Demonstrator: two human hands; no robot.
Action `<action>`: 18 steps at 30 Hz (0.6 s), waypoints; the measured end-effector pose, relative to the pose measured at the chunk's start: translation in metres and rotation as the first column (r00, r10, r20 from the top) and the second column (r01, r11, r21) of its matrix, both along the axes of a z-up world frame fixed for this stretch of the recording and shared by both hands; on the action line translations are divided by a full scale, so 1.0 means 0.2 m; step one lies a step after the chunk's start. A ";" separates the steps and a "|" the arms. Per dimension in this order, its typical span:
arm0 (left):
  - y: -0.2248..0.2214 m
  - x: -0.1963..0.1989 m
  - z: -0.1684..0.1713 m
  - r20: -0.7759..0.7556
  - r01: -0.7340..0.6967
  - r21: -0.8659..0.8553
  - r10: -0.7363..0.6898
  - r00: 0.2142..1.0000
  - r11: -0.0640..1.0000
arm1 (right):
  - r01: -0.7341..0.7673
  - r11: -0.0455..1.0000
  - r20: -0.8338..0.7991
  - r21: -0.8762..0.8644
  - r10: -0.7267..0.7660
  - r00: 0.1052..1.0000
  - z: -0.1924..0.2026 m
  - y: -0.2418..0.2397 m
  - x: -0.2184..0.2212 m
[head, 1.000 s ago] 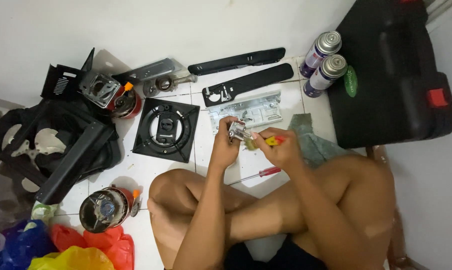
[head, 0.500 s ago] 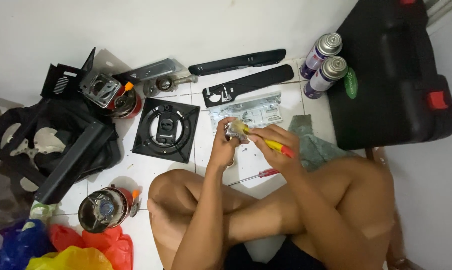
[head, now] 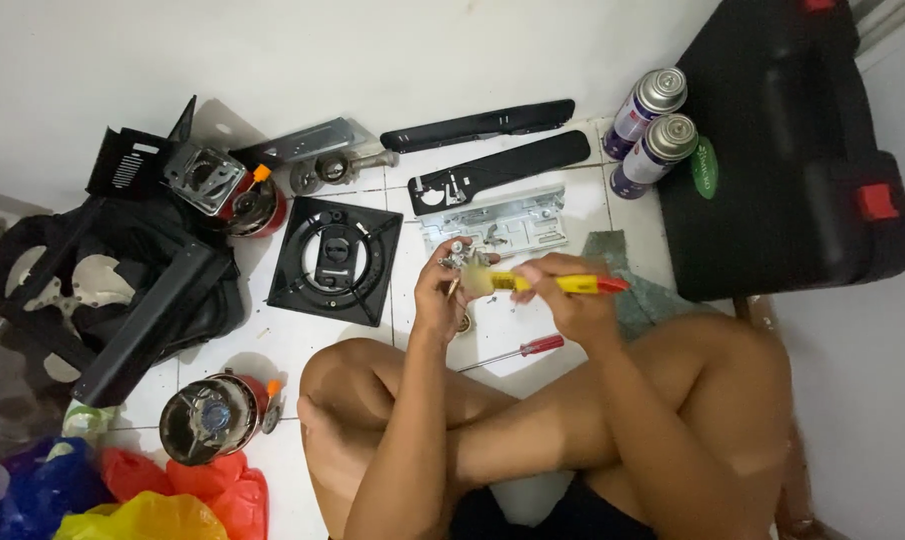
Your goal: The person sits on the floor and cleans a disassembled portable gas stove. They use a brush to scrub the metal regulator/valve assembly, then use a screwdriver to work on the part and handle small components of the stove.
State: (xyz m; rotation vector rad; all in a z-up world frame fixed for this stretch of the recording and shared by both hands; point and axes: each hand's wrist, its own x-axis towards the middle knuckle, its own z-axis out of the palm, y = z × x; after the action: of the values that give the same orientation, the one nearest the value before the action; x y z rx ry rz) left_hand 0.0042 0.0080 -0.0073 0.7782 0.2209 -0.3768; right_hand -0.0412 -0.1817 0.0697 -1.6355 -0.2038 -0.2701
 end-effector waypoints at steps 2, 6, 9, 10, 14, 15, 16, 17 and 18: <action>0.02 0.04 -0.21 0.000 -0.010 0.029 0.010 1.000 1.000 | 0.070 0.997 -0.007 -0.026 -0.071 0.997 -0.02 0.00 0.02; 0.00 0.04 -0.20 -0.050 -0.061 0.175 0.071 0.996 0.983 | 0.122 0.992 -0.002 0.017 -0.122 0.993 0.03 0.01 0.03; -0.03 0.04 -0.09 -0.083 -0.102 0.192 0.120 0.989 0.976 | 0.002 0.998 0.013 -0.070 -0.001 1.000 -0.07 0.01 0.02; -0.02 0.04 -0.13 -0.089 -0.098 0.194 0.117 0.989 0.976 | 0.005 0.998 0.006 -0.068 -0.004 1.000 -0.07 0.02 0.03; 0.00 0.04 -0.20 -0.078 -0.102 0.246 0.125 0.989 0.964 | 0.213 0.976 0.050 -0.053 -0.210 0.976 -0.11 0.01 0.03; -0.01 0.05 -0.19 -0.082 -0.108 0.258 0.133 0.988 0.960 | 0.148 0.988 -0.023 0.033 -0.147 0.989 -0.14 0.00 0.03; -0.01 0.05 -0.16 -0.081 -0.110 0.259 0.135 0.988 0.960 | 0.147 0.989 -0.023 0.034 -0.146 0.989 -0.13 0.02 0.04; -0.02 0.06 -0.13 -0.076 -0.091 0.292 0.118 0.990 0.952 | 0.115 0.991 -0.046 0.065 -0.112 0.993 -0.12 0.03 0.04; -0.03 0.04 -0.10 -0.080 -0.063 0.325 0.094 0.992 0.944 | 0.091 0.991 -0.078 0.095 -0.084 0.993 -0.12 0.04 0.03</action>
State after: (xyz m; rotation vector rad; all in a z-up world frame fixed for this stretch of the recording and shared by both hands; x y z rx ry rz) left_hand 0.0123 0.0023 -0.0281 1.0714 0.4086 -0.3049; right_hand -0.0362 -0.1738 0.0448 -1.5556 -0.0616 -0.2819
